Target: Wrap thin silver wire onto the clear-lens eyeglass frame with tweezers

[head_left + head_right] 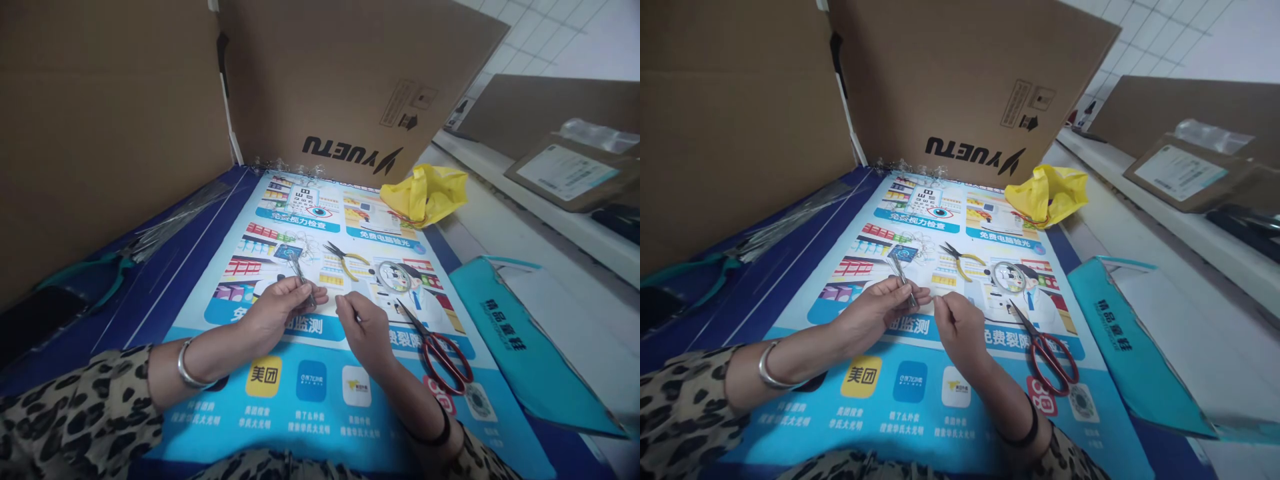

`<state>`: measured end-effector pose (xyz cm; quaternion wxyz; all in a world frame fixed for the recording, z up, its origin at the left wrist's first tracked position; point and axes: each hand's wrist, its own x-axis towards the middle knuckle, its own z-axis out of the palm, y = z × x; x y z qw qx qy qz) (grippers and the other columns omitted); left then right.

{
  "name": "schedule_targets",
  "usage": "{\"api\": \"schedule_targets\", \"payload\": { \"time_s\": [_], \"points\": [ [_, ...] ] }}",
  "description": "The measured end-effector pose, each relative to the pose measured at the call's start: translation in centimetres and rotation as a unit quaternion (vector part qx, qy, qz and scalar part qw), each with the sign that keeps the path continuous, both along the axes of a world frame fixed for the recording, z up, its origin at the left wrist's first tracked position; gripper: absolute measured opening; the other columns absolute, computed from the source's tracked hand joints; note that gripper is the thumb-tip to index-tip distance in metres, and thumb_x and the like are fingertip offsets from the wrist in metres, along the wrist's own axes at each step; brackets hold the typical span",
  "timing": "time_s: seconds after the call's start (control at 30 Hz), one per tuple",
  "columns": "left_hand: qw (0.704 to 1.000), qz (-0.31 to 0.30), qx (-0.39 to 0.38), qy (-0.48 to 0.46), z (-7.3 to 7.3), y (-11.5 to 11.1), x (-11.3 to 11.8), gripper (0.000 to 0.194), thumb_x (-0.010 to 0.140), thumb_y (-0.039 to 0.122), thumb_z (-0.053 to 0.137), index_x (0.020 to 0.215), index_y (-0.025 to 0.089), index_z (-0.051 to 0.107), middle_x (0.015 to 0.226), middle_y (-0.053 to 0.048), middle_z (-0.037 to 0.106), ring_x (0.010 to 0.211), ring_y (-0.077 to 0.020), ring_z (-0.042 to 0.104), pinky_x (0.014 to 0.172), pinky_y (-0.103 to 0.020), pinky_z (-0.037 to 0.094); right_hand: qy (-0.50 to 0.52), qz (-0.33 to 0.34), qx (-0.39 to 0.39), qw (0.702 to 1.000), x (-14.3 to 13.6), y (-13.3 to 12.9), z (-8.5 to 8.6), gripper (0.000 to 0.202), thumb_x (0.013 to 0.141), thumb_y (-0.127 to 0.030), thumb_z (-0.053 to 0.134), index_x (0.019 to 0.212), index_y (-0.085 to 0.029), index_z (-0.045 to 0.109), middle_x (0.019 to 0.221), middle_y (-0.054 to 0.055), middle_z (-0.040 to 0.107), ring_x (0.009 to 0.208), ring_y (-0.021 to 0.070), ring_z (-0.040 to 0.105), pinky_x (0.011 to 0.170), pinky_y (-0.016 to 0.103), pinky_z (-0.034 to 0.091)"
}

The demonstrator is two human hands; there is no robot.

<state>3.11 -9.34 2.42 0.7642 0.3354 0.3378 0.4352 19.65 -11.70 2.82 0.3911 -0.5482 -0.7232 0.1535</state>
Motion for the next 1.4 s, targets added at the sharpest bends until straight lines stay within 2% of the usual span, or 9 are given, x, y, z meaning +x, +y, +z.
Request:
{"api": "schedule_targets", "payload": {
  "time_s": [0.2, 0.3, 0.37, 0.5, 0.6, 0.73, 0.93, 1.13, 1.4],
  "points": [
    [1.000, -0.010, 0.019, 0.007, 0.3, -0.1, -0.1, 0.016, 0.078, 0.031, 0.063, 0.082, 0.016, 0.062, 0.093, -0.007, 0.068, 0.093, -0.0185, 0.062, 0.088, -0.033, 0.042, 0.073, 0.012, -0.034, 0.997, 0.2, 0.0, 0.7, 0.026, 0.086, -0.029, 0.045, 0.063, -0.019, 0.050, 0.056, -0.002, 0.049, 0.053, 0.0100, 0.045, 0.052, 0.023, 0.035],
    [0.999, -0.029, 0.030, 0.035, 0.1, -0.2, 0.0, 0.017, 0.079, 0.033, 0.062, 0.083, 0.016, 0.062, 0.093, -0.007, 0.068, 0.089, -0.0169, 0.062, 0.081, -0.029, 0.043, 0.146, 0.060, -0.030, 0.987, 0.2, 0.1, 0.9, 0.023, 0.085, -0.026, 0.048, 0.064, -0.018, 0.054, 0.074, 0.003, 0.058, 0.070, 0.0125, 0.053, 0.062, 0.025, 0.041],
    [0.997, -0.040, 0.040, 0.051, 0.0, -0.2, 0.0, 0.018, 0.080, 0.034, 0.060, 0.083, 0.016, 0.062, 0.088, -0.006, 0.068, 0.083, -0.0150, 0.061, 0.077, -0.027, 0.043, 0.208, 0.092, -0.066, 0.972, 0.1, 0.0, 0.8, 0.022, 0.085, -0.026, 0.049, 0.066, -0.018, 0.056, 0.084, 0.004, 0.061, 0.073, 0.0128, 0.055, 0.060, 0.024, 0.042],
    [0.996, -0.051, 0.048, 0.046, -0.1, -0.2, 0.1, 0.018, 0.079, 0.034, 0.061, 0.079, 0.016, 0.063, 0.085, -0.006, 0.068, 0.079, -0.0148, 0.061, 0.076, -0.028, 0.043, 0.306, 0.142, -0.206, 0.918, 0.0, -0.3, 0.4, 0.027, 0.088, -0.034, 0.042, 0.068, -0.019, 0.052, 0.056, -0.003, 0.054, 0.043, 0.0078, 0.044, 0.043, 0.022, 0.035],
    [0.999, -0.026, 0.035, 0.031, 0.0, -0.1, 0.0, 0.017, 0.077, 0.033, 0.063, 0.080, 0.016, 0.063, 0.089, -0.007, 0.068, 0.084, -0.0163, 0.062, 0.079, -0.029, 0.043, 0.243, 0.111, -0.210, 0.941, 0.1, -0.4, 0.5, 0.030, 0.088, -0.039, 0.042, 0.066, -0.020, 0.047, 0.045, -0.008, 0.040, 0.039, 0.0073, 0.036, 0.042, 0.021, 0.031],
    [1.000, 0.011, 0.024, 0.004, 0.1, -0.1, 0.0, 0.017, 0.078, 0.033, 0.063, 0.083, 0.016, 0.062, 0.092, -0.007, 0.068, 0.093, -0.0176, 0.061, 0.086, -0.031, 0.043, 0.019, 0.043, -0.084, 0.995, 0.1, -0.1, 0.4, 0.027, 0.086, -0.036, 0.047, 0.066, -0.019, 0.053, 0.058, -0.002, 0.053, 0.053, 0.0095, 0.047, 0.051, 0.021, 0.035],
    [0.999, 0.038, -0.005, -0.007, 0.3, -0.5, 0.4, 0.016, 0.078, 0.031, 0.063, 0.083, 0.016, 0.060, 0.096, -0.006, 0.067, 0.094, -0.0174, 0.061, 0.086, -0.030, 0.044, -0.122, 0.056, 0.050, 0.990, -1.0, -0.1, -1.3, 0.019, 0.085, -0.033, 0.052, 0.079, -0.018, 0.061, 0.068, 0.001, 0.062, 0.063, 0.0126, 0.056, 0.061, 0.023, 0.039],
    [0.999, 0.039, 0.004, -0.020, 0.2, -0.8, 0.6, 0.015, 0.079, 0.029, 0.062, 0.079, 0.015, 0.058, 0.092, -0.006, 0.066, 0.090, -0.0159, 0.060, 0.084, -0.030, 0.044, -0.096, 0.028, 0.048, 0.994, -1.9, -0.1, -1.6, 0.019, 0.085, -0.027, 0.049, 0.072, -0.019, 0.061, 0.062, 0.000, 0.060, 0.060, 0.0118, 0.054, 0.058, 0.023, 0.038],
    [0.997, 0.062, 0.039, 0.018, -0.5, -0.4, 0.4, 0.016, 0.080, 0.032, 0.060, 0.082, 0.016, 0.059, 0.089, -0.004, 0.067, 0.086, -0.0152, 0.060, 0.084, -0.029, 0.043, 0.071, -0.019, -0.092, 0.993, -2.3, -0.3, -1.5, 0.016, 0.078, -0.029, 0.052, 0.067, -0.019, 0.057, 0.050, -0.005, 0.047, 0.044, 0.0089, 0.041, 0.045, 0.021, 0.034]
  ]
}}
